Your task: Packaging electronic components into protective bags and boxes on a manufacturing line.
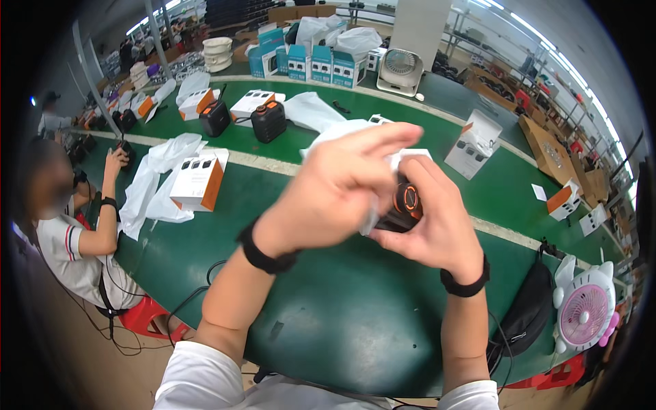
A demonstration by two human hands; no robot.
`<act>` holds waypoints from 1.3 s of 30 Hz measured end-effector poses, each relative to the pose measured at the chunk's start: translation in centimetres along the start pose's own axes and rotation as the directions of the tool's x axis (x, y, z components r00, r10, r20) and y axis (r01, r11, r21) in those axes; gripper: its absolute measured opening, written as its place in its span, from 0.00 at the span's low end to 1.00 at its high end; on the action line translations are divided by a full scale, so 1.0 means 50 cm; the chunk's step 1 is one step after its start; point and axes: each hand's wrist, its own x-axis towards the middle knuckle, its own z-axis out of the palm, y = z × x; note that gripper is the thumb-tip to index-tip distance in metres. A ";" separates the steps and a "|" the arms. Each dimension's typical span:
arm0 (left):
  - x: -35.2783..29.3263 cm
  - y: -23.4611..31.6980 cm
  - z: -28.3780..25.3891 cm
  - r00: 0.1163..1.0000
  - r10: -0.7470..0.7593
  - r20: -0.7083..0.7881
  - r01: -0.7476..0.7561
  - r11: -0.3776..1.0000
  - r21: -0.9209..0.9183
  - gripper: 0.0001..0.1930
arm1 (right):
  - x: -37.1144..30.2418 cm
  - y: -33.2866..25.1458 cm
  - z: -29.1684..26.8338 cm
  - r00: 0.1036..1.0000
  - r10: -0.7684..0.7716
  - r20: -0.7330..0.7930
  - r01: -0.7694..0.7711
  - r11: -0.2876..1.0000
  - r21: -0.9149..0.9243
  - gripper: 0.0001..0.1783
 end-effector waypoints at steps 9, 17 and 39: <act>-0.022 -0.037 0.089 0.637 0.416 -0.650 -0.164 0.896 0.413 0.32 | 0.042 0.030 0.069 0.716 0.469 -0.516 0.316 0.442 0.840 0.29; 0.023 -0.030 0.151 0.796 -0.497 -0.345 -0.036 0.530 -0.847 0.27 | 0.014 0.019 0.122 0.645 0.303 -0.701 0.218 0.807 0.549 0.32; 0.006 -0.022 0.157 0.802 -0.469 -0.369 0.009 0.627 -0.779 0.28 | 0.023 0.005 0.124 0.659 0.594 -0.461 0.349 0.301 0.888 0.23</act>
